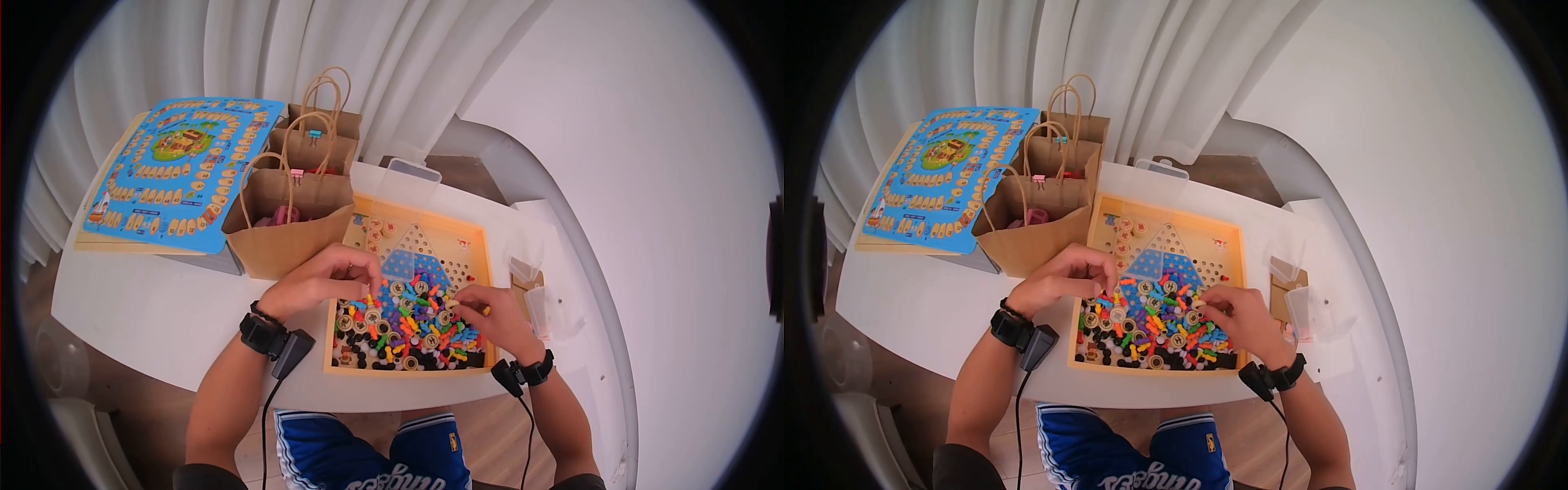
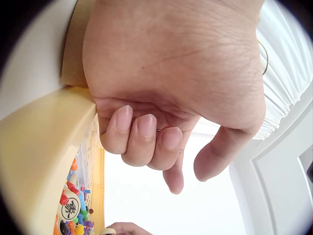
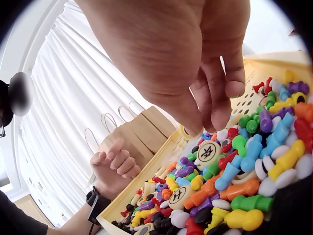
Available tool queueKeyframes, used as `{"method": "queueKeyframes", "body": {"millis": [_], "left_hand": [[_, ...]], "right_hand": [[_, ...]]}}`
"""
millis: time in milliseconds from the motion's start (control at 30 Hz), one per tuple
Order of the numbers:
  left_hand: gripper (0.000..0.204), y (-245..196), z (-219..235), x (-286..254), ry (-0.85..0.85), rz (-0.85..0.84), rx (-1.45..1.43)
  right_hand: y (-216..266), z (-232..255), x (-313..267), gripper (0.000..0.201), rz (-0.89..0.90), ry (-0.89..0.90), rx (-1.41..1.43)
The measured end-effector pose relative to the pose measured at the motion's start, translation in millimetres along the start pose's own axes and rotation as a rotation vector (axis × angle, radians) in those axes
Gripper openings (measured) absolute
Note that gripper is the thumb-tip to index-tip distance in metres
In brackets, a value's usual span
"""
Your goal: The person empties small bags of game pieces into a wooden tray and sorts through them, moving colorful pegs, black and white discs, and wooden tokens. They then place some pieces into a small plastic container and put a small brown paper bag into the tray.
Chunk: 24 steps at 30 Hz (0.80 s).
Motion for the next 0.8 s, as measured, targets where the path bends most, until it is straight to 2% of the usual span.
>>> {"method": "queueKeyframes", "body": {"millis": [233,367,533,633,700,800], "left_hand": [[0.02,0.1,0.3,0.3,0.003,-0.003,0.007],[0.013,3.2,2.7,0.0,0.043,-0.016,-0.024],[0.013,-0.3,1.3,-0.3,0.043,-0.018,-0.034],[0.013,0.7,1.9,-0.7,0.045,-0.015,-0.037],[0.013,2.2,3.4,-0.5,0.044,-0.022,-0.036],[0.013,2.9,3.8,-1.0,0.056,-0.019,-0.008]], "right_hand": [[5.2,4.9,4.8,0.013,0.062,-0.055,-0.072],[16.1,-6.0,5.5,0.012,0.158,0.006,-0.107],[18.1,-20.6,10.5,0.016,0.228,0.054,-0.153],[18.3,-22.3,15.6,0.019,0.237,-0.003,-0.244],[21.4,-21.9,17.3,0.021,0.341,-0.079,-0.332],[28.9,-23.0,16.3,0.022,0.324,-0.029,-0.263]]}}
Point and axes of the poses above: each hand's wrist, its own x-axis towards the middle knuckle, its own z-axis out of the back of the hand, y = z × x, the point moved 4 cm from there along x, towards the middle knuckle, and after that the axes turned 8 degrees about -z, right-handed, at the moved point
